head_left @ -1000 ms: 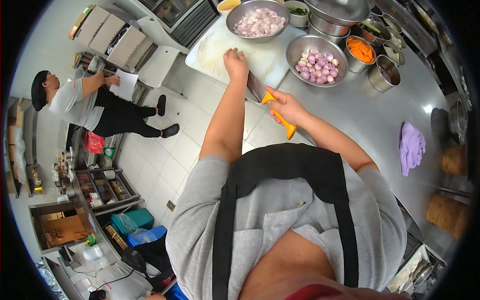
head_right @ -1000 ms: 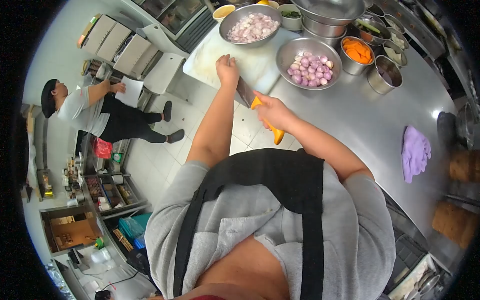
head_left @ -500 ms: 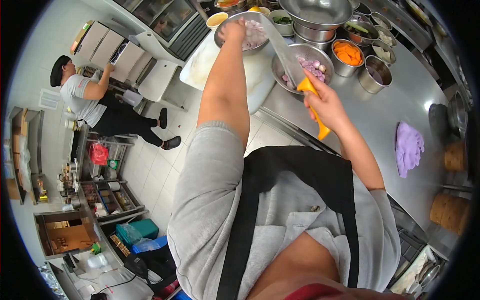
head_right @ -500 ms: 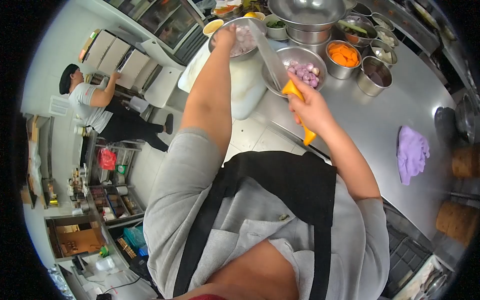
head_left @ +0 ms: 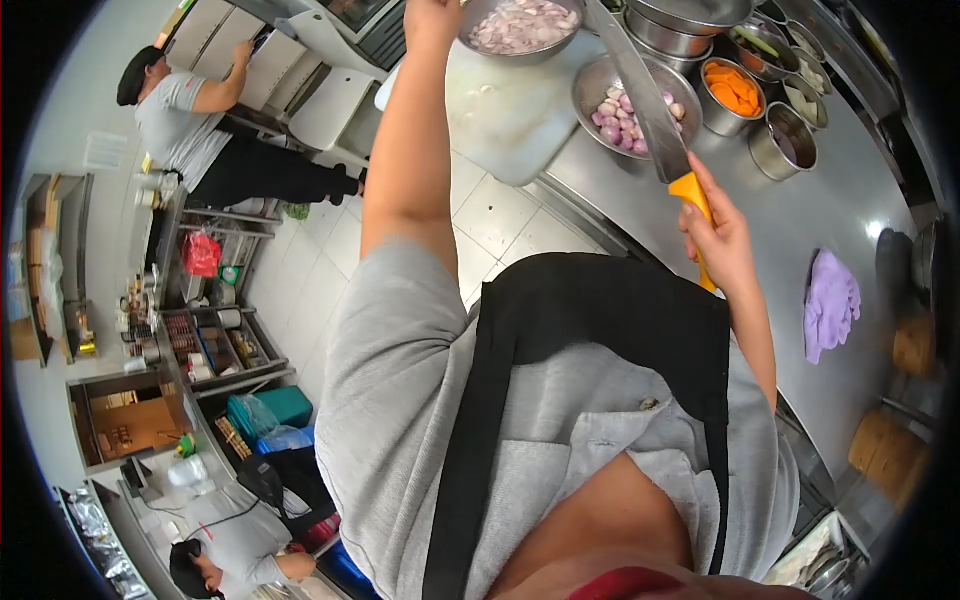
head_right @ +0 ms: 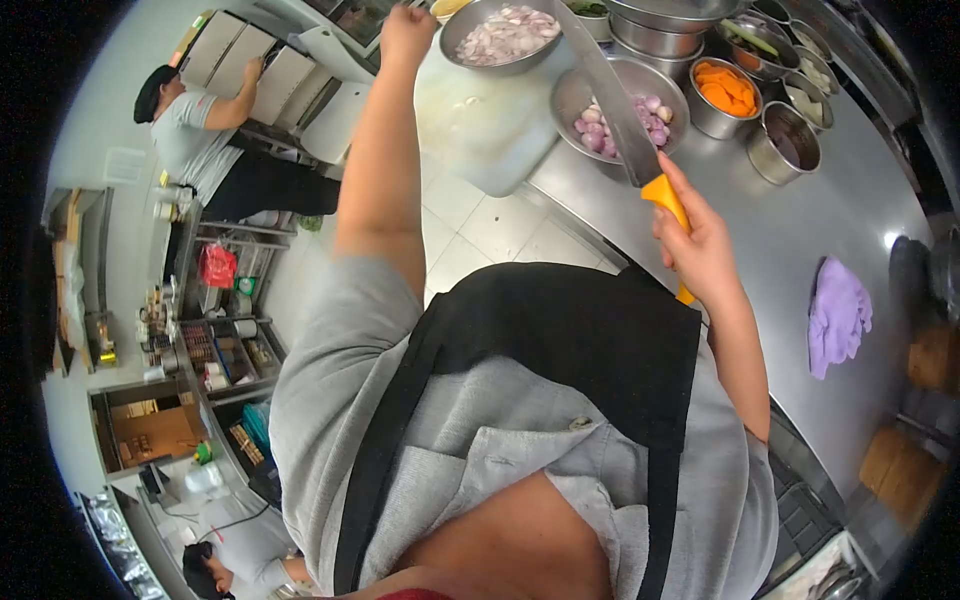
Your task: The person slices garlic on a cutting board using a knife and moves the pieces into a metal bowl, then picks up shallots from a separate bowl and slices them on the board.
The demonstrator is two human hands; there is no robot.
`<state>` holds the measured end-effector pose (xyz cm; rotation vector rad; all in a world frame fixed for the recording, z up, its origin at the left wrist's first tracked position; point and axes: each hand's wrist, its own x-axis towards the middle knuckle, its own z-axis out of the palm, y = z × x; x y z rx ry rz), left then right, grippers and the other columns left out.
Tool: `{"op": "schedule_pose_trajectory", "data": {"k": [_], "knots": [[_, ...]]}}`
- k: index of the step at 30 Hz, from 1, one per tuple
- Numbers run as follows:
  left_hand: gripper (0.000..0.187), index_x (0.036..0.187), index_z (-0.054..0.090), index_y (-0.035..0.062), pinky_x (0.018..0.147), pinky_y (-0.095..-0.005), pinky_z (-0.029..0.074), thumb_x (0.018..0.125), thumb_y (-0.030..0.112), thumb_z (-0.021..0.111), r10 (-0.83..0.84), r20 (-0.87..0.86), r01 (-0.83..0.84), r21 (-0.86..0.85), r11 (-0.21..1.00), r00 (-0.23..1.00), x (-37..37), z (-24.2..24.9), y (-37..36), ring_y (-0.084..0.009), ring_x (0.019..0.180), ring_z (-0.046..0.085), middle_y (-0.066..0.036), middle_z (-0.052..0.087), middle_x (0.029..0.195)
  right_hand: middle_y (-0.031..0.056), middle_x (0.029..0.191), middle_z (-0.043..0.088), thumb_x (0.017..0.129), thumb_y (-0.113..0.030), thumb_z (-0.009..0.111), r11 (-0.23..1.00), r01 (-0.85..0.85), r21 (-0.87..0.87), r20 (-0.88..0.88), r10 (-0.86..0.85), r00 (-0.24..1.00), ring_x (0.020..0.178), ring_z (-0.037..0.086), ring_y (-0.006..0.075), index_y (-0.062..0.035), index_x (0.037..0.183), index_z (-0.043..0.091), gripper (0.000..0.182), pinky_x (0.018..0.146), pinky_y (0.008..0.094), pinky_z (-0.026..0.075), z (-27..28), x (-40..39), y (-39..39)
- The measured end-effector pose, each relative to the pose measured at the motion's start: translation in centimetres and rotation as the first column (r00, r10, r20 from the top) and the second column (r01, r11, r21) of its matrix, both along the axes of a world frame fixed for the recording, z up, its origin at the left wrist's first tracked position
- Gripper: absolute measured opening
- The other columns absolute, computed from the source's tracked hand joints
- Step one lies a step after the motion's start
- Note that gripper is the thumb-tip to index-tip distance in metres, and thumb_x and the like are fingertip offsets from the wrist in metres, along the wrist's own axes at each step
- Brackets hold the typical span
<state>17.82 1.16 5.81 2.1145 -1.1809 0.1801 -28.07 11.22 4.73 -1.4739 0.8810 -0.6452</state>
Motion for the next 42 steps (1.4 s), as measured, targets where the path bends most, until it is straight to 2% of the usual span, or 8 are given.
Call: {"op": "schedule_pose_trajectory", "data": {"k": [1,3,6,9,11,15,37,42], "knots": [[0.055,0.12,0.058,0.0098,0.089,-0.0398,0.045,0.076,0.042,0.066,0.087,-0.055,-0.081,0.104,0.991,0.995,0.1,-0.6,1.5,-0.0332,0.101,0.061,-0.017,0.062,0.113,-0.001,0.073,0.048,0.089,-0.005,0.047,1.0,-0.007,-0.003,0.005,0.007,1.0,0.05,0.04,0.0034,-0.0209,0.142,0.037,0.055,0.046,0.0188,0.036,-0.2,0.0,0.0],[0.033,0.107,0.06,-0.0012,0.08,-0.0437,0.049,0.082,0.019,0.058,-0.024,-0.07,0.055,0.472,0.88,0.997,0.8,-5.4,3.6,-0.0391,0.088,0.062,-0.025,0.06,0.106,-0.0011,0.073,0.048,0.09,-0.005,0.047,1.0,-0.006,0.014,0.008,0.005,1.0,0.049,0.04,0.0036,-0.0207,0.142,0.037,0.055,0.046,0.019,0.037,-0.3,0.1,0.1],[0.039,0.116,0.056,-0.0012,0.087,-0.0406,0.046,0.087,0.025,0.055,-0.129,-0.117,0.154,0.242,0.958,0.985,-3.6,-10.8,6.6,-0.0357,0.099,0.06,-0.026,0.059,0.11,-0.0011,0.072,0.048,0.09,-0.006,0.047,0.998,-0.059,0.03,0.011,0.058,0.998,0.049,0.041,0.0039,-0.0199,0.142,0.036,0.055,0.046,0.0196,0.038,0.2,1.1,0.3],[0.04,0.122,0.051,-0.0025,0.095,-0.0371,0.042,0.092,0.025,0.05,-0.037,-0.31,0.019,-0.06,0.998,0.95,-5.4,-12.1,7.4,-0.0314,0.111,0.055,-0.024,0.056,0.118,-0.001,0.071,0.048,0.092,-0.007,0.046,0.967,-0.241,0.081,-0.032,0.244,0.969,0.049,0.042,0.0043,-0.0194,0.142,0.035,0.053,0.045,0.0199,0.039,-0.7,2.8,-0.3],[0.04,0.127,0.045,-0.0031,0.098,-0.0345,0.04,0.096,0.022,0.044,-0.05,-0.534,-0.246,-0.47,0.848,0.844,-4.7,-13.6,7.7,-0.0281,0.115,0.052,-0.021,0.052,0.126,-0.0001,0.071,0.05,0.093,-0.011,0.045,0.943,-0.304,0.136,-0.026,0.31,0.95,0.048,0.044,0.0055,-0.0176,0.143,0.033,0.052,0.044,0.0209,0.039,-1.6,4.5,-0.2],[0.048,0.132,0.039,-0.005,0.1,-0.0328,0.037,0.098,0.029,0.04,-0.223,-0.647,-0.258,-0.562,0.786,0.729,-3.3,-14.6,8.0,-0.0272,0.119,0.048,-0.022,0.048,0.13,0.0023,0.07,0.052,0.094,-0.014,0.045,0.926,-0.262,0.27,-0.079,0.293,0.953,0.045,0.045,0.0078,-0.0142,0.144,0.03,0.052,0.041,0.0232,0.039,-4.0,8.3,-0.5],[0.043,0.132,0.039,-0.0065,0.101,-0.0342,0.037,0.093,0.009,0.048,-0.229,-0.595,-0.253,-0.616,0.746,0.771,-5.3,-11.9,5.9,-0.0286,0.121,0.047,-0.021,0.045,0.133,0.0055,0.069,0.051,0.09,-0.013,0.044,0.856,-0.472,0.213,0.069,0.468,0.881,0.046,0.047,0.0122,-0.0115,0.145,0.025,0.059,0.044,0.0272,0.041,-6.0,16.2,1.0],[0.04,0.125,0.047,-0.0047,0.097,-0.0352,0.04,0.087,0.005,0.053,-0.049,-0.21,-0.067,-0.514,0.855,0.977,-6.0,-3.1,1.3,-0.0287,0.114,0.052,-0.02,0.054,0.122,0.0053,0.072,0.051,0.089,-0.011,0.046,0.909,-0.402,0.106,0.078,0.396,0.915,0.047,0.048,0.0112,-0.0106,0.145,0.024,0.06,0.046,0.0259,0.042,0.5,14.9,-0.6]]}}
